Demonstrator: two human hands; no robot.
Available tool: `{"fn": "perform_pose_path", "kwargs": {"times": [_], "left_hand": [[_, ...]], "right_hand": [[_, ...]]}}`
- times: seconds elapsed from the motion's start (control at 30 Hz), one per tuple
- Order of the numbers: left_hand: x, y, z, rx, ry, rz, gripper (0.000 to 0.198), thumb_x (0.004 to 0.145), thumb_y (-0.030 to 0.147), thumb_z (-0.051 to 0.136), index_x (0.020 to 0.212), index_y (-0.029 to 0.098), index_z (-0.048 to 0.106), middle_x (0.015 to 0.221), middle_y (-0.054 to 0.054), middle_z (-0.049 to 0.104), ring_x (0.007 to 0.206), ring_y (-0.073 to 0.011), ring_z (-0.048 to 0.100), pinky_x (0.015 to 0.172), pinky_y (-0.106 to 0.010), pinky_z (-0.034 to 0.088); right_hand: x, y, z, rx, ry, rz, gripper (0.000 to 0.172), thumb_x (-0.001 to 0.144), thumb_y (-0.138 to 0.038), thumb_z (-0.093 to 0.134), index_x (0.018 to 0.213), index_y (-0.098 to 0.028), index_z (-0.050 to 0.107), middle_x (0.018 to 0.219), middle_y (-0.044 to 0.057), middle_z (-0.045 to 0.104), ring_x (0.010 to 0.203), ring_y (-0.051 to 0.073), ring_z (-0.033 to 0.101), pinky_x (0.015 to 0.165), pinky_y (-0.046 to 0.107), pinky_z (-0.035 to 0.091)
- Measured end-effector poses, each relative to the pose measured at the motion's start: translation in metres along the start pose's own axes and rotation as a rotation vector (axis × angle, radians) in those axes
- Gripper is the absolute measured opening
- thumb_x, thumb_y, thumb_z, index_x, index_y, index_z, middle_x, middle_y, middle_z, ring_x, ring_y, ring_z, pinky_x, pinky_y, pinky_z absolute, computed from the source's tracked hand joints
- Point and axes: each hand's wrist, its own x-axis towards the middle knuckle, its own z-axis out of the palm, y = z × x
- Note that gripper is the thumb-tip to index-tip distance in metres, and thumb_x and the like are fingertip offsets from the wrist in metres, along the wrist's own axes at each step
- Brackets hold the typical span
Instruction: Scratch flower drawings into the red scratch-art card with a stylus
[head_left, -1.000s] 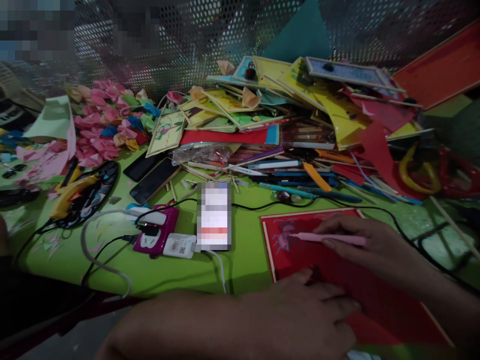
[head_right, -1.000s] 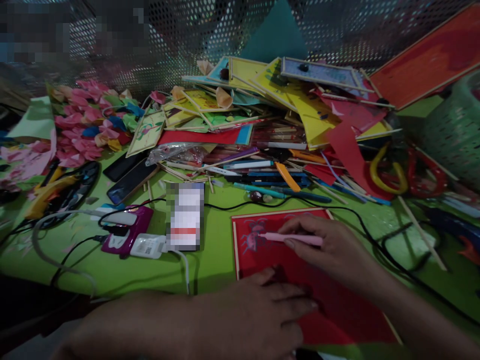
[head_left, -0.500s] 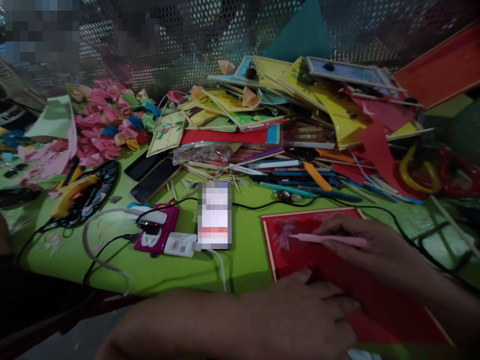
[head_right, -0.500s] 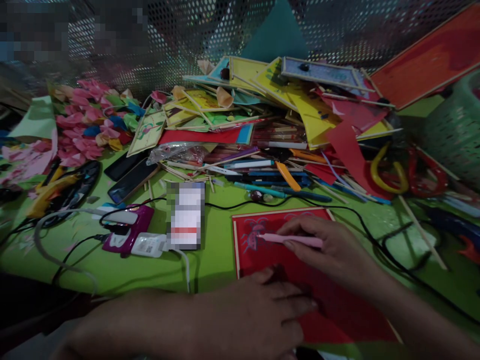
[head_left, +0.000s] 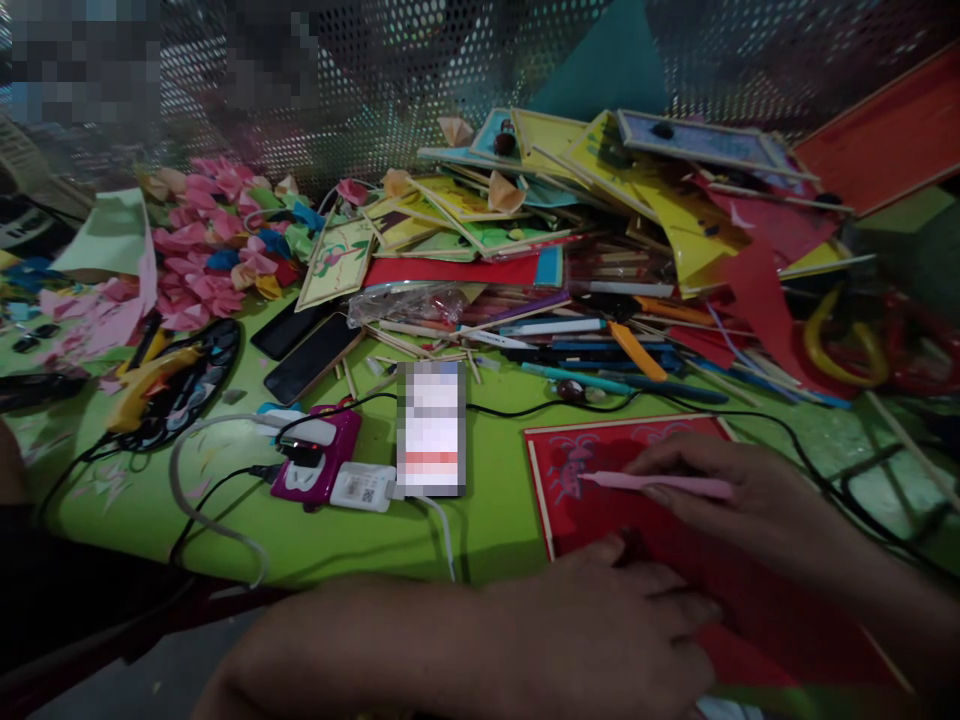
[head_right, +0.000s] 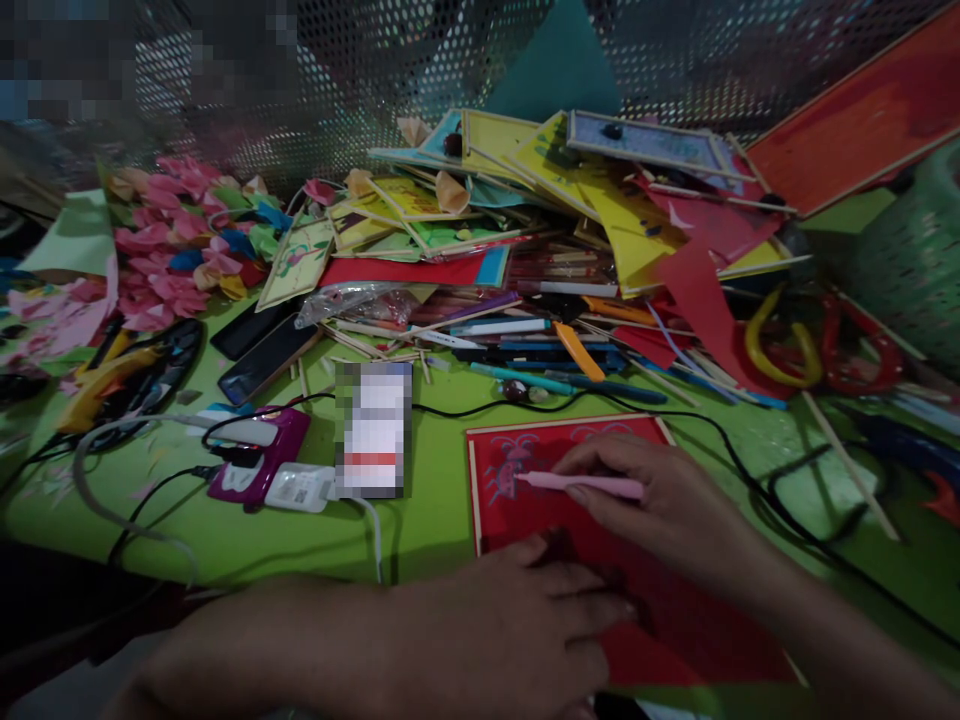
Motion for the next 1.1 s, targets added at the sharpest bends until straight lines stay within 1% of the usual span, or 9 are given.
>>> {"fn": "perform_pose_path", "kwargs": {"times": [0.1,0.2,0.37,0.47,0.57,0.7,0.9,1.1], "left_hand": [[0.000,-0.001,-0.002,-0.003,-0.009,-0.003,0.042,0.108,0.043,0.039,0.110,0.019,0.074,0.143,-0.007,0.065,0.127,-0.0242,0.062,0.100,-0.044,0.049],[0.000,-0.001,-0.003,-0.014,-0.030,-0.012,0.042,0.108,0.043,0.038,0.111,0.020,0.073,0.144,-0.007,0.064,0.129,-0.0238,0.062,0.100,-0.044,0.049],[-0.001,0.000,0.000,-0.001,0.002,-0.004,0.041,0.108,0.042,0.039,0.109,0.020,0.073,0.142,-0.008,0.065,0.125,-0.0239,0.063,0.097,-0.043,0.050],[-0.002,-0.001,0.001,-0.001,0.004,0.001,0.041,0.108,0.042,0.038,0.109,0.019,0.073,0.142,-0.008,0.065,0.126,-0.0247,0.063,0.098,-0.043,0.050],[-0.001,-0.001,0.000,-0.006,0.001,0.003,0.043,0.108,0.042,0.037,0.110,0.019,0.073,0.144,-0.008,0.064,0.129,-0.0247,0.061,0.101,-0.044,0.049],[-0.001,0.000,0.001,-0.003,-0.013,-0.002,0.043,0.108,0.042,0.038,0.112,0.019,0.074,0.145,-0.009,0.063,0.129,-0.0240,0.061,0.102,-0.043,0.048],[-0.002,0.001,0.004,-0.017,0.018,-0.005,0.042,0.108,0.043,0.039,0.110,0.018,0.073,0.142,-0.009,0.065,0.125,-0.0246,0.063,0.099,-0.043,0.048],[-0.002,0.000,0.003,-0.008,0.006,-0.005,0.041,0.108,0.041,0.038,0.110,0.019,0.073,0.143,-0.008,0.064,0.125,-0.0246,0.063,0.097,-0.043,0.048]], "right_hand": [[0.001,-0.001,-0.001,-0.006,0.005,-0.001,0.026,0.089,-0.050,0.069,0.097,-0.028,0.080,0.097,0.007,0.082,0.088,0.030,0.076,0.082,0.041,0.060],[0.002,-0.001,-0.001,-0.013,0.015,0.000,0.025,0.090,-0.049,0.068,0.099,-0.029,0.080,0.099,0.006,0.082,0.091,0.031,0.077,0.082,0.041,0.060],[0.001,-0.002,-0.001,-0.022,0.001,-0.031,0.024,0.089,-0.048,0.068,0.097,-0.029,0.081,0.096,0.006,0.082,0.086,0.030,0.077,0.079,0.041,0.060],[0.002,-0.004,-0.002,-0.017,0.012,-0.004,0.024,0.088,-0.047,0.069,0.096,-0.028,0.081,0.096,0.006,0.083,0.086,0.029,0.077,0.079,0.040,0.059],[0.001,-0.002,-0.005,-0.013,0.028,0.033,0.026,0.089,-0.047,0.070,0.098,-0.027,0.082,0.100,0.006,0.083,0.091,0.029,0.078,0.081,0.038,0.059],[-0.001,0.001,-0.006,-0.017,0.043,0.047,0.028,0.087,-0.049,0.072,0.099,-0.026,0.082,0.101,0.007,0.084,0.093,0.030,0.078,0.082,0.038,0.058],[-0.002,-0.008,-0.002,0.022,0.047,0.064,0.030,0.088,-0.051,0.070,0.097,-0.025,0.083,0.099,0.008,0.083,0.090,0.030,0.076,0.082,0.039,0.057],[-0.001,-0.007,-0.001,-0.010,0.000,0.033,0.029,0.091,-0.050,0.068,0.100,-0.026,0.082,0.100,0.008,0.083,0.091,0.030,0.076,0.084,0.040,0.058]]}}
